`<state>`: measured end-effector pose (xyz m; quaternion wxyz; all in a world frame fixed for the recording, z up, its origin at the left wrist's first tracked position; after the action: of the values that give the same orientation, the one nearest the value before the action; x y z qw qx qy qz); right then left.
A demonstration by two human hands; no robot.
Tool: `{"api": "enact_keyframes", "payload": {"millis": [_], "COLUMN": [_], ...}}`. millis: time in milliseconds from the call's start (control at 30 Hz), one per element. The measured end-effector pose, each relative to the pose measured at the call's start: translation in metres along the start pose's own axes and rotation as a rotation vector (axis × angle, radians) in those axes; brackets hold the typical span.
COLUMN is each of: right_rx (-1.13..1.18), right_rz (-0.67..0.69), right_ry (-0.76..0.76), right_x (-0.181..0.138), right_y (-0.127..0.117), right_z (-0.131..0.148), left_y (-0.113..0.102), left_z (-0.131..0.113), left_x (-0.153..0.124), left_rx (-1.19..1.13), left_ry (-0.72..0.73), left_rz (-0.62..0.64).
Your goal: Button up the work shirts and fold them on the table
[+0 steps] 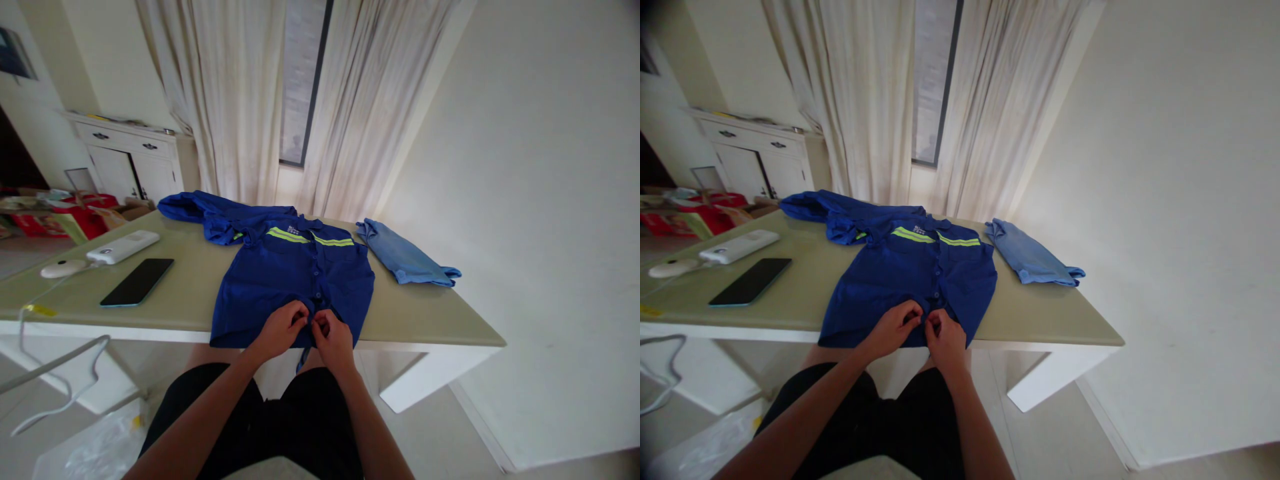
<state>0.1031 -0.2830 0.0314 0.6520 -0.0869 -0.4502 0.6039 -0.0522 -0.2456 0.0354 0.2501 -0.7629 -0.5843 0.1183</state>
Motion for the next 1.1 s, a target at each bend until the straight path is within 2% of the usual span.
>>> {"api": "enact_keyframes", "payload": {"millis": [200, 367, 533, 900, 1033, 1100], "right_rx": [-0.023, -0.073, -0.092, 0.144, 0.197, 0.190], "right_rz": [-0.012, -0.027, -0.044, 0.026, -0.031, -0.077], "right_ry": [-0.052, 0.001, 0.007, -0.051, -0.035, -0.051], "right_x": [0.003, 0.004, 0.004, 0.002, -0.002, -0.005], "right_y": [0.004, 0.005, 0.008, 0.003, 0.003, -0.004], "right_z": [0.000, 0.001, -0.003, -0.008, -0.009, -0.009], "left_y": [0.001, 0.002, 0.001, 0.002, 0.004, 0.004], "left_z": [0.007, 0.009, 0.010, -0.004, -0.009, -0.011], "left_x": [0.003, 0.002, 0.002, -0.001, -0.006, -0.009], "left_rx": [-0.121, -0.186, -0.188, -0.028, 0.077, 0.127], "left_ry": [-0.019, -0.063, -0.071, -0.009, -0.005, 0.009], "left_rz": [0.050, 0.141, 0.150, -0.042, -0.108, -0.081]}}
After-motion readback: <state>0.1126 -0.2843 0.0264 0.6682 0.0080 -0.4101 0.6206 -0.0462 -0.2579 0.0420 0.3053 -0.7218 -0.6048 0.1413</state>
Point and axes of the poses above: each hand's wrist, its own x-axis towards the middle knuckle, its own y-axis out of the palm, z = x × y, the point moved 5 cm from there along x, towards the middle knuckle, and after that the axes turned 13 degrees about -y, right-handed, at the moved point
